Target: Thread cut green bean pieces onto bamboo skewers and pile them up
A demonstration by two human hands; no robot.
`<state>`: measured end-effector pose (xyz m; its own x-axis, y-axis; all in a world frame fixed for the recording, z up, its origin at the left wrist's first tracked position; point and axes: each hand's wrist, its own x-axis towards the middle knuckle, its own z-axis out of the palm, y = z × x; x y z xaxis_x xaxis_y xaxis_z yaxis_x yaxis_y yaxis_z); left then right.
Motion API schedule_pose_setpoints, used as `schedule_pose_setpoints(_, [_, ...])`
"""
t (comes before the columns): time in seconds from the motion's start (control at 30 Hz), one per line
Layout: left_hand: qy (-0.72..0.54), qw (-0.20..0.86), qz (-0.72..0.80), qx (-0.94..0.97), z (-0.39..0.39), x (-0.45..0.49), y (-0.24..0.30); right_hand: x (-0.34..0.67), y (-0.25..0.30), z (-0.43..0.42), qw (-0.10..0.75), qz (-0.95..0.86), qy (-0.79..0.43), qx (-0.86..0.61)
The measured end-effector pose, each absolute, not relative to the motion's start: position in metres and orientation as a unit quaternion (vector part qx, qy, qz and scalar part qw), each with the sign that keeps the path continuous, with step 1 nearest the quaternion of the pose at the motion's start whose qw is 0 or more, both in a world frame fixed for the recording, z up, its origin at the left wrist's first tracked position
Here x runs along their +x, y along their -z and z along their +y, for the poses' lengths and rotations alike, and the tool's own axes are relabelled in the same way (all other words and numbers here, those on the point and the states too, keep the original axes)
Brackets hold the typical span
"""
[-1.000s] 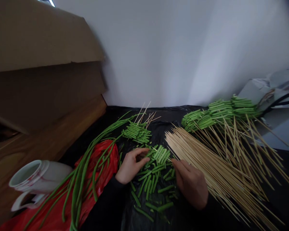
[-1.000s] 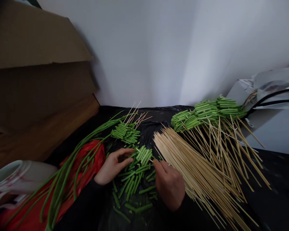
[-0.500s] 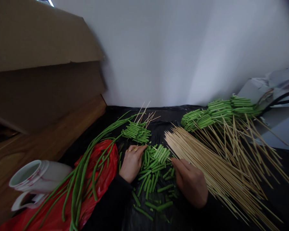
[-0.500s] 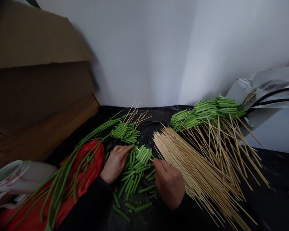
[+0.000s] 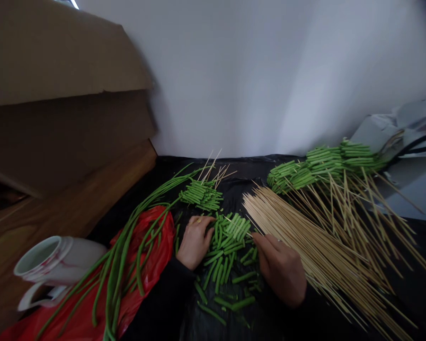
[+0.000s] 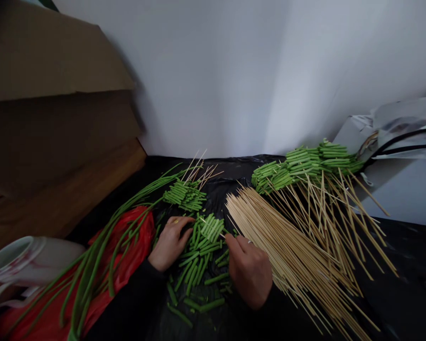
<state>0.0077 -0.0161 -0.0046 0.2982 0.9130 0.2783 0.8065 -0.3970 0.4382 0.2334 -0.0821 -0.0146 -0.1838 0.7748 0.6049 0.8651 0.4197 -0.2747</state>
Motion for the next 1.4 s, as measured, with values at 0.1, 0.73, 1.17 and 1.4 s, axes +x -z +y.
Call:
schedule_pose_setpoints(0.1, [-0.258, 0.118, 0.539, 0.793, -0.015, 0.008, 0.004, 0.233, 0.014, -0.082, 0.350, -0.766, 0.067, -0.535])
schedule_pose_setpoints(0.73, [-0.484, 0.409, 0.528, 0.566, -0.015, 0.012, -0.006, 0.231, 0.012, -0.085, 0.358, -0.769, 0.044, -0.528])
schedule_pose_setpoints(1.17, [-0.514, 0.595, 0.472, 0.398, -0.018, 0.020, -0.011, 0.228, 0.012, -0.087, 0.364, -0.783, 0.058, -0.501])
schedule_pose_setpoints(1.4, [-0.501, 0.598, 0.476, 0.407, -0.019, 0.019, -0.010, 0.227, 0.011, -0.087, 0.352, -0.787, 0.058, -0.503])
